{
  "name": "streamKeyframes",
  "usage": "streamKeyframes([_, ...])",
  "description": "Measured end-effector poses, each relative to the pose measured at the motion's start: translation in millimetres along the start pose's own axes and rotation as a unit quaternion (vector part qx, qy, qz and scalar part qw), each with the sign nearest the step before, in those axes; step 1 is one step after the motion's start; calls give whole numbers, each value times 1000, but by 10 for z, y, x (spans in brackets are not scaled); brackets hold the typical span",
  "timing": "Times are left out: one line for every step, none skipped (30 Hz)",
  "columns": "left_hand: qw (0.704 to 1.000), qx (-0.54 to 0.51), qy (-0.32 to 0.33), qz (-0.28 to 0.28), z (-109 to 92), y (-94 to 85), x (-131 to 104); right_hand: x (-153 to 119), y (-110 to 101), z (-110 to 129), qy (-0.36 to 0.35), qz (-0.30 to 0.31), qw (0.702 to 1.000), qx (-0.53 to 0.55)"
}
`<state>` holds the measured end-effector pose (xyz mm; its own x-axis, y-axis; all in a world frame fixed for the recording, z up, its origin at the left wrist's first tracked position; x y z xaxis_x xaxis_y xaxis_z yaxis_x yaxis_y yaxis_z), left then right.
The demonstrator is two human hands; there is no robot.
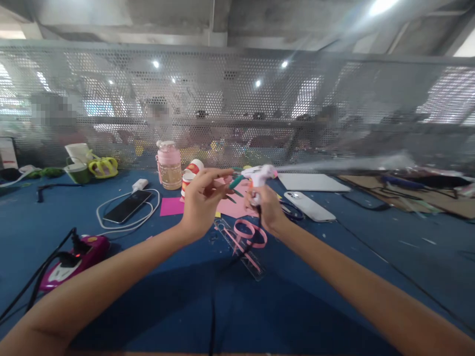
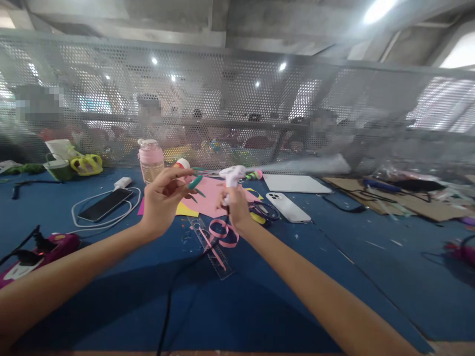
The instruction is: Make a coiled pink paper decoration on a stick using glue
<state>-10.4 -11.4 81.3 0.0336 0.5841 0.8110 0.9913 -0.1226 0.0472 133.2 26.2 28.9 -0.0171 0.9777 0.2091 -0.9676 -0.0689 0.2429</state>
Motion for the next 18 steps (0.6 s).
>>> streamKeyframes([1000, -10, -16, -8, 82, -11, -16, -48, -108, 14, 6, 0, 1000, 7])
streamKeyframes([999, -15, -39, -10, 176, -19, -43, -105, -205, 20, 17, 4, 1000, 14])
streamKeyframes([998, -16, -64, -11, 278, -25, -83, -169, -289, 21, 27, 9, 999, 19])
streamKeyframes([996, -11, -87, -11, 380, -33, -133, -237, -356, 10, 42, 18, 999, 29])
streamKeyframes([994, 0, -106, -13, 479, -43, -191, -304, -407, -16, 69, 32, 995, 58])
streamKeyframes([993, 16, -115, -19, 565, -59, -252, -367, -449, -45, 92, 40, 992, 79])
streamKeyframes([992, 32, -119, -26, 640, -77, -311, -422, -483, -75, 112, 42, 988, 94])
streamKeyframes([991, 47, -126, -27, 706, -92, -366, -468, -510, -107, 130, 41, 986, 101])
streamKeyframes([989, 62, -131, -27, 758, -104, -411, -504, -529, -134, 144, 41, 984, 99])
streamKeyframes([988, 72, -136, -24, 797, -114, -443, -529, -543, -152, 150, 42, 984, 90])
streamKeyframes([987, 80, -140, -25, 824, -124, -463, -545, -554, -162, 149, 43, 985, 77])
streamKeyframes([985, 85, -145, -27, 843, -134, -472, -554, -561, -166, 144, 45, 987, 62])
streamKeyframes([984, 86, -151, -28, 857, -140, -472, -559, -566, -165, 137, 46, 988, 47])
streamKeyframes([983, 87, -160, -29, 867, -143, -468, -563, -571, -163, 133, 46, 990, 34])
streamKeyframes([981, 86, -170, -28, 875, -143, -462, -567, -574, -160, 130, 45, 990, 25])
streamKeyframes([980, 86, -180, -26, 881, -141, -458, -572, -577, -156, 130, 45, 990, 18])
streamKeyframes([977, 87, -191, -25, 886, -138, -456, -578, -577, -152, 129, 48, 990, 13])
streamKeyframes([975, 87, -205, -22, 890, -133, -457, -585, -578, -147, 126, 51, 991, 6])
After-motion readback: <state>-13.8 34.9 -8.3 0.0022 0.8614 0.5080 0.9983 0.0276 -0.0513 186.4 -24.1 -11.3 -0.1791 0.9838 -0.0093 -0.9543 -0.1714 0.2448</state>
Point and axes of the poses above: each hand's wrist, its own x-axis towards the middle knuckle, its own y-axis out of the palm, z = x × y, the point moved 4 cm from there along x, towards the middle knuckle, and after that the axes turned 8 degrees about y, right-handed, at the moved point
